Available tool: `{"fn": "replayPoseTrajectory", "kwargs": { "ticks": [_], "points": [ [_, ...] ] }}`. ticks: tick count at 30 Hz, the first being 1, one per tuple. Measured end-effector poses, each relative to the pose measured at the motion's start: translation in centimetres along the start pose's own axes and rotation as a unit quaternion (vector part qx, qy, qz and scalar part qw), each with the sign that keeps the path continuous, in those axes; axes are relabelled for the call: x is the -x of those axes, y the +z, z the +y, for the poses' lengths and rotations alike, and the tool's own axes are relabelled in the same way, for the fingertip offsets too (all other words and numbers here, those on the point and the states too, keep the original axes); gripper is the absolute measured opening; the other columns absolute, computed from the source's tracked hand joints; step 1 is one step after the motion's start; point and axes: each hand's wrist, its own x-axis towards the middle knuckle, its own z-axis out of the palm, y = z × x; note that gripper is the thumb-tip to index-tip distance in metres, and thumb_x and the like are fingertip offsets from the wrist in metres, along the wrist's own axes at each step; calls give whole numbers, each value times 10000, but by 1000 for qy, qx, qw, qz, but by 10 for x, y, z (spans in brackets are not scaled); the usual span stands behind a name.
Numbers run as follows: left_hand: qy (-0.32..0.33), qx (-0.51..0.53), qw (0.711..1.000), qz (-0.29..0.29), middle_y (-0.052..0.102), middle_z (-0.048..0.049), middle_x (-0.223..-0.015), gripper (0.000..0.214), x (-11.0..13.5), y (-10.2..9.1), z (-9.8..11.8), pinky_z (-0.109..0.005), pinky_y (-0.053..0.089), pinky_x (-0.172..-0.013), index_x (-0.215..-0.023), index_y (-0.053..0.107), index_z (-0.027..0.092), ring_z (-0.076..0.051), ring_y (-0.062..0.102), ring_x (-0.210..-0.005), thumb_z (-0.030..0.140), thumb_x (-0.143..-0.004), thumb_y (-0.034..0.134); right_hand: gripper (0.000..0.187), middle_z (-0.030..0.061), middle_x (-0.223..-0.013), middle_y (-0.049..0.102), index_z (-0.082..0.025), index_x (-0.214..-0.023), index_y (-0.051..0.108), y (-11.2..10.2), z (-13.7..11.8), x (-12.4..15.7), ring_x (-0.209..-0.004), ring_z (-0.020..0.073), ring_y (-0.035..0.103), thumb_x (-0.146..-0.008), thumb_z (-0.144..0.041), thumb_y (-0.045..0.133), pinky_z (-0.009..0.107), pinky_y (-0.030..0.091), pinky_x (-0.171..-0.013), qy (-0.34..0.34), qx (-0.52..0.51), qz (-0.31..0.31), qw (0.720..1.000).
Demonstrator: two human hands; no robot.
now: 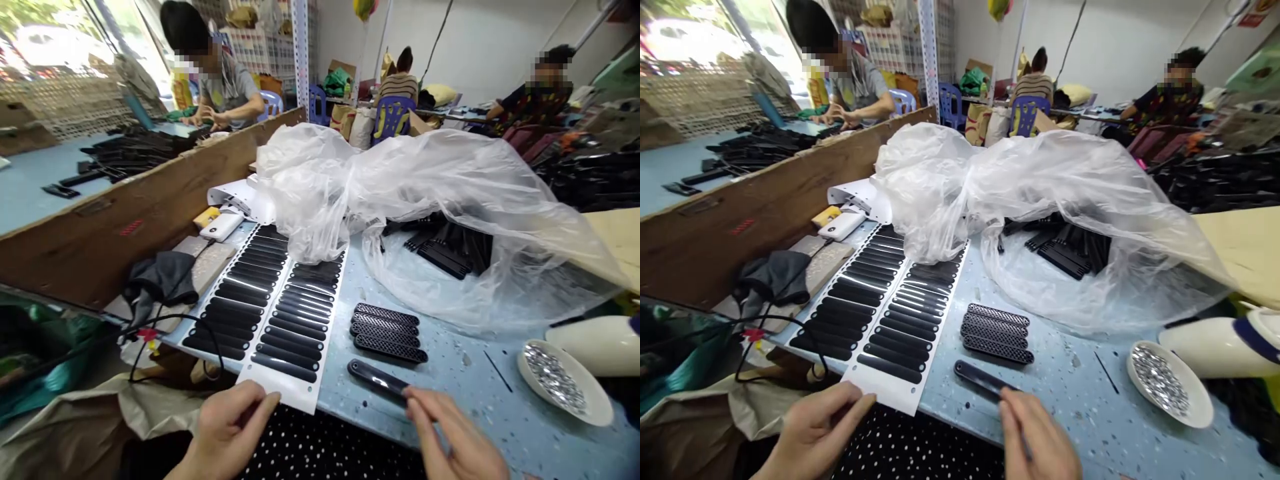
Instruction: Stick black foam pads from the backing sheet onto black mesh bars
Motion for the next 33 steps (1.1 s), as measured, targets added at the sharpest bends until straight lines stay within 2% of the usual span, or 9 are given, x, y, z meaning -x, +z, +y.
{"fn": "replayPoseTrajectory", "kwargs": {
  "ticks": [3,5,7,10,13,17,21,25,33],
  "points": [
    [-177,48,982,51,511,22,-469,416,23,-8,-28,-209,338,-447,-526,568,179,-115,484,-443,451,-832,639,265,74,-827,730,-240,-1059,688,35,-36,-12,-703,239,681,-862,-93,591,366,565,-635,-103,-80,-53,990],
    [-275,145,949,61,530,13,-443,483,27,-2,-38,-210,327,-424,-516,578,168,-117,488,-405,561,-787,650,342,88,-873,721,-208,-1134,649,67,-56,-24,-762,235,675,-861,-35,537,383,574,-696,-155,-127,-101,974],
    [-337,278,898,55,609,-23,-490,515,23,5,-40,-210,356,-422,-568,636,144,-137,550,-419,626,-747,665,329,116,-966,716,-172,-1126,646,101,-71,-32,-880,252,671,-867,-32,502,420,571,-796,-193,-133,-148,961],
    [-363,444,818,55,711,-80,-642,463,14,10,-34,-215,437,-481,-728,727,108,-176,652,-545,570,-706,751,254,187,-1109,692,-106,-1091,653,137,-79,-29,-1088,354,618,-874,-97,521,531,527,-884,-202,-37,-183,961],
    [-363,529,765,54,709,-62,-640,357,13,8,-27,-210,455,-490,-743,748,103,-146,612,-539,428,-637,849,264,187,-1195,670,-111,-1102,646,141,-74,-11,-1170,398,575,-874,-118,513,579,496,-895,-212,-2,-214,953],
    [-368,583,724,26,685,-38,-608,282,22,11,-19,-190,428,-484,-723,747,104,-108,553,-522,331,-616,875,212,141,-1084,723,-151,-1024,665,119,-63,4,-1050,378,639,-864,-165,528,544,526,-806,-223,-56,-185,955],
    [-367,591,718,25,670,-34,-606,288,22,19,-14,-167,393,-443,-768,746,105,-93,542,-501,333,-639,866,238,145,-1117,711,-161,-1089,657,116,-59,-6,-1122,342,617,-864,-193,587,521,521,-898,-192,-67,-158,966],
    [-365,586,724,10,657,-40,-573,353,17,23,-12,-161,378,-381,-783,732,107,-89,540,-413,434,-685,822,312,139,-1138,704,-158,-1146,646,129,-63,-12,-1153,337,601,-848,-253,644,522,512,-940,-162,-84,-192,964],
    [-321,547,773,16,590,-11,-564,334,7,21,-8,-160,396,-353,-797,755,120,-82,465,-438,429,-681,806,256,110,-1030,735,-190,-1069,716,136,-72,-12,-1068,291,647,-820,-193,659,493,520,-945,-62,-203,-186,959]
  ]
}}
